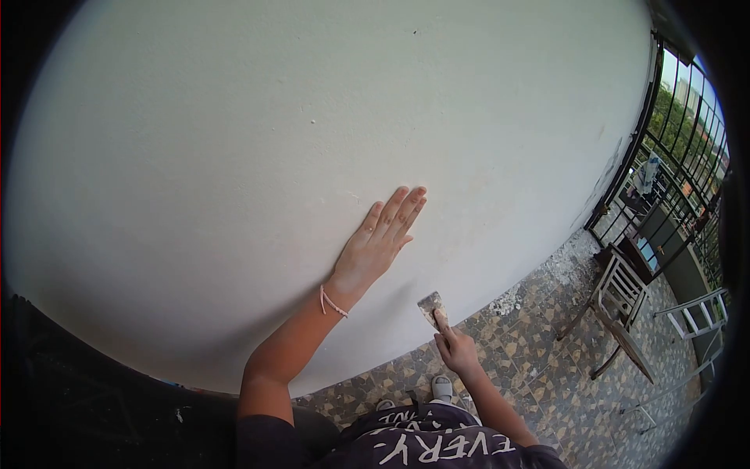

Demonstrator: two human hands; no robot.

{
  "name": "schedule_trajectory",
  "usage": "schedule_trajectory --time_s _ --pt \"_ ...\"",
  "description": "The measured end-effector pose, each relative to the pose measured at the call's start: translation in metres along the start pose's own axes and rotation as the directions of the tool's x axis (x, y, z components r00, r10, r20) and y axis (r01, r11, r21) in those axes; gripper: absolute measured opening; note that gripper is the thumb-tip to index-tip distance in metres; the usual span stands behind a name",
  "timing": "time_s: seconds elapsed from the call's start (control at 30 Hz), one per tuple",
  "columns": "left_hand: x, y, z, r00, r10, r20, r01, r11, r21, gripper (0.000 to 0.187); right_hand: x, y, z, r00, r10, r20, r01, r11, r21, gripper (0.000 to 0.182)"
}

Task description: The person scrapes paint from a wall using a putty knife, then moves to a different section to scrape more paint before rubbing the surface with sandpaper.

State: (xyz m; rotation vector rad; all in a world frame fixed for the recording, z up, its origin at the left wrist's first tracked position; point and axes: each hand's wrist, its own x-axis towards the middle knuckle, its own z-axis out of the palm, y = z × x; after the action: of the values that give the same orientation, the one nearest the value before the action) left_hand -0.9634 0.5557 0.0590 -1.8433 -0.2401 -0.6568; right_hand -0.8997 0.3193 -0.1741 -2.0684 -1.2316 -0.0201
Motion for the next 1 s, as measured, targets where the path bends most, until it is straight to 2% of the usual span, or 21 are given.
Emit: schedule_trajectory --time_s 0.13,0.27,0.33,0.37,0.47,0.6,0.73,0.9,1.0 --pt "0.006 0.009 0.006 0.994 0.105 -0.034 -0.105 0.994 -0.009 0.087 -0.016 0.007 -0.012 0.998 0.050 0.035 -0.050 0.999 -0.003 0.061" --pt "0.033 -0.025 -0.005 0.997 0.066 -0.045 -0.072 0.989 -0.127 0.080 -0.025 0.008 -0.042 0.996 0.091 -0.024 -0.091 0.996 0.017 0.062" --pt "0.061 -0.063 -0.019 0.996 -0.072 -0.049 0.064 0.987 -0.145 0.080 -0.022 0.009 -0.062 0.989 0.123 -0.086 -0.118 0.991 0.060 0.062" --pt "0.075 -0.084 -0.024 0.989 -0.127 -0.070 0.115 0.980 -0.160 0.081 -0.018 0.009 -0.072 0.989 0.082 -0.123 -0.075 0.995 0.064 0.064" --pt "0.096 -0.141 -0.044 0.951 -0.278 -0.137 0.247 0.947 -0.206 0.075 0.002 -0.012 -0.106 0.987 0.102 -0.126 -0.085 0.987 0.138 0.068" --pt "0.099 -0.196 -0.053 0.892 -0.387 -0.232 0.353 0.919 -0.174 0.066 0.047 -0.045 -0.125 0.960 -0.137 -0.244 0.159 0.984 0.075 0.065" --pt "0.080 -0.227 -0.052 0.828 -0.465 -0.313 0.440 0.885 -0.151 0.061 0.076 -0.079 -0.141 0.959 -0.213 -0.185 0.211 0.977 -0.031 0.060" --pt "0.055 -0.234 -0.055 0.825 -0.497 -0.270 0.471 0.868 -0.158 0.054 0.117 -0.084 -0.162 0.899 -0.334 -0.285 0.298 0.940 -0.163 0.056" --pt "0.046 -0.239 -0.056 0.810 -0.524 -0.263 0.492 0.851 -0.182 0.053 0.146 -0.094 -0.183 0.868 -0.415 -0.273 0.349 0.901 -0.260 0.055"
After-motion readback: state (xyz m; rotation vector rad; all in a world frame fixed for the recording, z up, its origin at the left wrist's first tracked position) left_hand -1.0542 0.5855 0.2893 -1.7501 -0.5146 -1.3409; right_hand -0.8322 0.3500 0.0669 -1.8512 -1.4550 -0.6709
